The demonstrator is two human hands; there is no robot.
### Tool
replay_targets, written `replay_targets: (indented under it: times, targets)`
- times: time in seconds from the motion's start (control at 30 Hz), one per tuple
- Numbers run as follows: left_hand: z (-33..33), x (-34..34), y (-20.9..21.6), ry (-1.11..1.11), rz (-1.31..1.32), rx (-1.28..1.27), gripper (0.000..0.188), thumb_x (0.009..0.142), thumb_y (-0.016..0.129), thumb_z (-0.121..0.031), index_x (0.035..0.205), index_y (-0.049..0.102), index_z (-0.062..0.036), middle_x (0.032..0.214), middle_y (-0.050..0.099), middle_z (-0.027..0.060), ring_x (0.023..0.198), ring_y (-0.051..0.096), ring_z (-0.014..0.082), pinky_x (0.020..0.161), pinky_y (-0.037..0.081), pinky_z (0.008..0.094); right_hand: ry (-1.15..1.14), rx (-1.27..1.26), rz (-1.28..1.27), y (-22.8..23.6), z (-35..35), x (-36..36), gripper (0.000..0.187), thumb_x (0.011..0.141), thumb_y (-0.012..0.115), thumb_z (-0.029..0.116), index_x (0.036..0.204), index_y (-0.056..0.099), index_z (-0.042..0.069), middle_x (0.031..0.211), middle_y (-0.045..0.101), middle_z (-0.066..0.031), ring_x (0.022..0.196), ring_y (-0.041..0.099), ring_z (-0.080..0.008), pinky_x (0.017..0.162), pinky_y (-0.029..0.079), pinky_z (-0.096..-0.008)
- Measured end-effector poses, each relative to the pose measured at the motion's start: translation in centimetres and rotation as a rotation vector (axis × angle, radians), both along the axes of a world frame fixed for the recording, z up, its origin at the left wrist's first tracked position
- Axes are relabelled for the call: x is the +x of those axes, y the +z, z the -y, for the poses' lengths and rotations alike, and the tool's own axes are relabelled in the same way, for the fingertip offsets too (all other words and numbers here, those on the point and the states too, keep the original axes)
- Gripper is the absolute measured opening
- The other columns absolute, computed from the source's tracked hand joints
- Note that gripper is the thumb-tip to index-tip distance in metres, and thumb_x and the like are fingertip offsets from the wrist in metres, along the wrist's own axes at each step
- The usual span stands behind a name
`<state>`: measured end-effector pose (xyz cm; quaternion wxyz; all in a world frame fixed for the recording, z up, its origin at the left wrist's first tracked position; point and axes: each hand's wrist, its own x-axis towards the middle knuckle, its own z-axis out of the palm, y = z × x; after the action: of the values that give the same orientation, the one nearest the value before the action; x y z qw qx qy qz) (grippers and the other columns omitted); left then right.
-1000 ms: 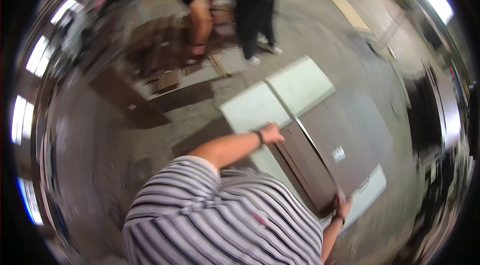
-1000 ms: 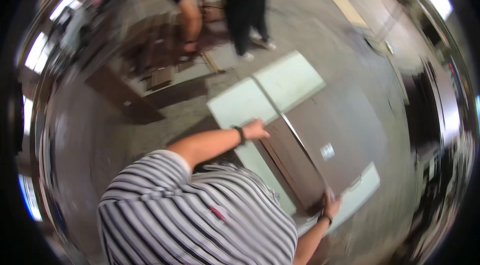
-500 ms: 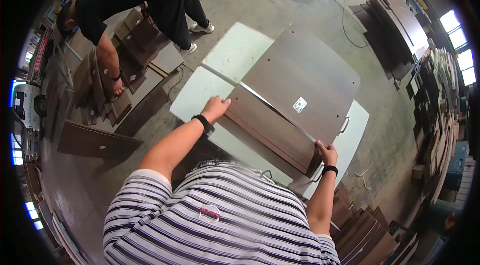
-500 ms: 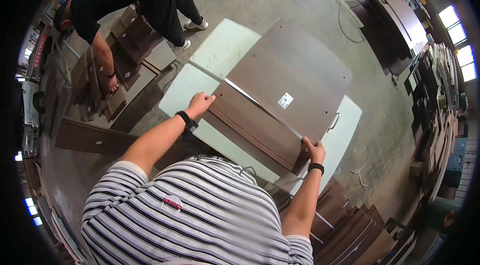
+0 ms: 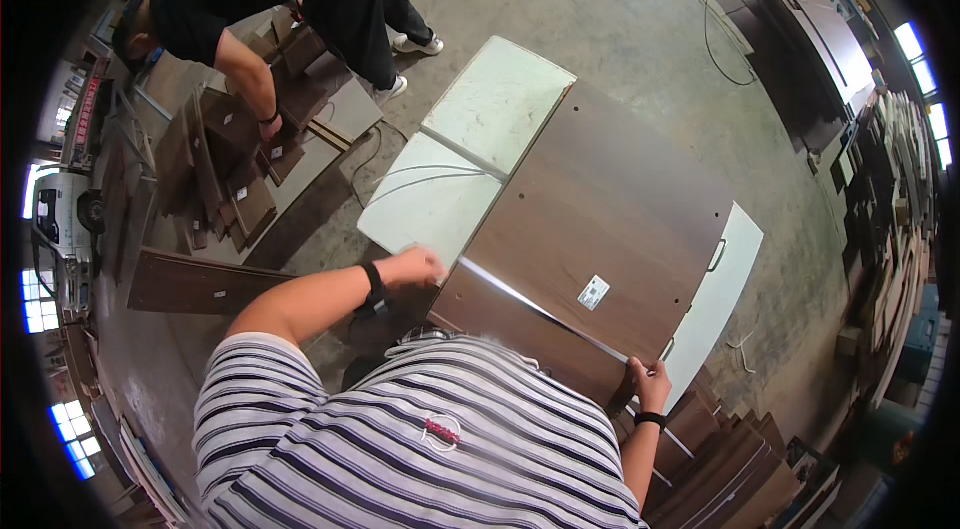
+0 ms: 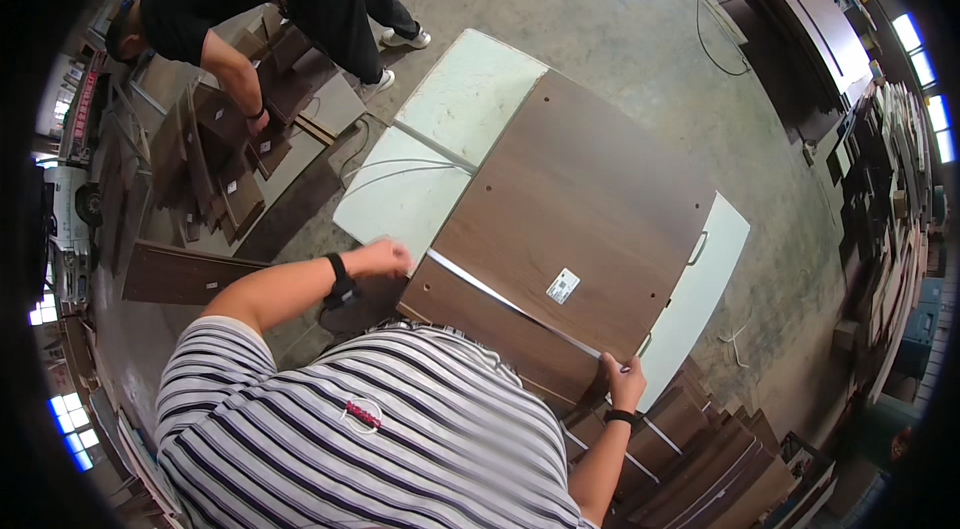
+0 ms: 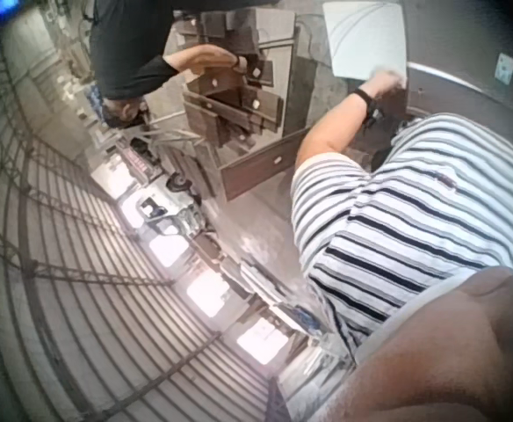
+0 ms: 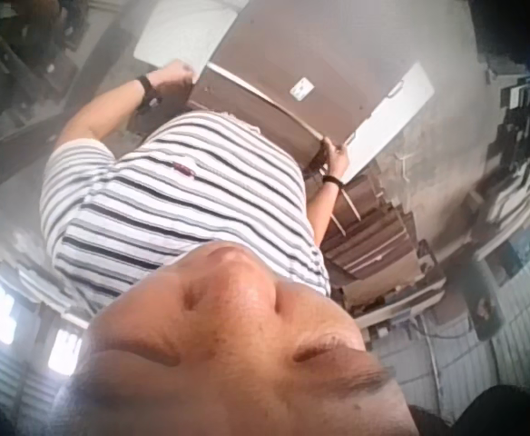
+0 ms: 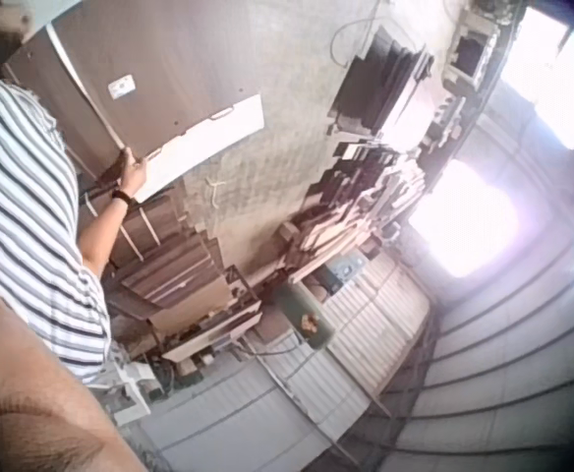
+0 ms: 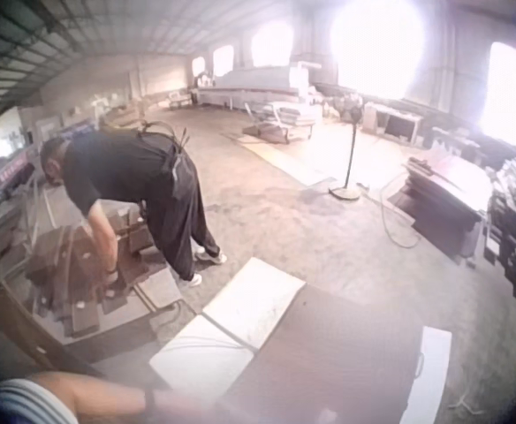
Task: Strapping and stacking wood panels for furniture manufacturing using a strapping machine.
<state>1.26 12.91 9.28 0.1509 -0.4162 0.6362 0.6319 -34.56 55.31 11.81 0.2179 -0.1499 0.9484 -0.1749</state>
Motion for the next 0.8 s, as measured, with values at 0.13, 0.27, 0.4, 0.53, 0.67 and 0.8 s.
replay_targets:
  times: [0.13, 0.27, 0.4, 0.53, 0.67, 0.8]
  targets:
    - [7.9, -4.5, -1.4, 0.345, 0.287, -1.092, 0.054, 0.07, 0.071, -0.019, 0.115, 0.044, -0.0044, 0.111, 0.048, 0.0187, 0.107, 0.044, 0.0381, 0.093, 0.036, 0.0447, -0.076, -0.059, 0.018, 0.2, -1.4, 1.2, 0.035, 0.074, 0.075, 0.031, 0.083, 0.057, 0.003, 0.061, 0.06, -0.007, 0.049, 0.056, -0.0127, 0.048, 0.045, -0.0277]
    - [11.4, -8.1, -0.3, 0.242, 0.163, -1.247, 0.051, 0.07, 0.071, -0.02, 0.112, 0.048, -0.0051, 0.111, 0.047, 0.016, 0.108, 0.042, 0.0367, 0.094, 0.034, 0.0455, -0.149, -0.144, 0.053, 2.0, -3.1, 0.9, 0.028, 0.081, 0.069, 0.021, 0.101, 0.056, 0.006, 0.068, 0.06, -0.0073, 0.053, 0.058, -0.012, 0.047, 0.045, -0.0252]
    - [12.1, -10.6, 1.4, -0.023, 0.112, -1.241, 0.036, 0.074, 0.068, -0.021, 0.104, 0.053, -0.0069, 0.111, 0.045, 0.0143, 0.106, 0.042, 0.0328, 0.091, 0.034, 0.041, -0.225, -0.21, 0.069, 6.1, -1.6, 1.4, 0.023, 0.083, 0.065, 0.017, 0.096, 0.057, 0.001, 0.074, 0.062, -0.0086, 0.061, 0.058, -0.0124, 0.054, 0.047, -0.0257]
    - [16.3, -9.3, -0.9, -0.292, 0.102, -1.594, 0.015, 0.086, 0.051, -0.017, 0.096, 0.053, -0.0069, 0.092, 0.054, 0.0104, 0.089, 0.051, 0.0295, 0.084, 0.041, 0.0406, -0.159, -0.358, 0.118, 7.5, 1.3, 1.7, 0.016, 0.085, 0.062, 0.015, 0.09, 0.059, 0.0, 0.075, 0.061, -0.0038, 0.065, 0.056, -0.0091, 0.056, 0.046, -0.0248]
    - [18.0, -9.7, 2.3, -0.086, 0.182, -1.26, 0.014, 0.09, 0.044, -0.013, 0.103, 0.041, -0.0081, 0.079, 0.057, 0.0097, 0.064, 0.057, 0.027, 0.064, 0.05, 0.0415, 0.002, -0.524, 0.133, 10.1, 5.8, 2.7, 0.015, 0.088, 0.059, 0.015, 0.086, 0.058, 0.0, 0.07, 0.055, 0.0003, 0.064, 0.05, -0.0066, 0.06, 0.043, -0.021]
    - [12.7, -13.7, 13.7, 0.54, -0.855, 0.537, 0.006, 0.093, 0.046, -0.006, 0.099, 0.044, -0.0074, 0.09, 0.055, 0.0067, 0.081, 0.058, 0.0174, 0.082, 0.049, 0.0365, 0.109, -0.668, 0.135, 11.9, 11.5, 3.2, 0.016, 0.088, 0.058, 0.013, 0.092, 0.061, -0.002, 0.081, 0.061, -0.0055, 0.074, 0.055, -0.0113, 0.067, 0.045, -0.0252]
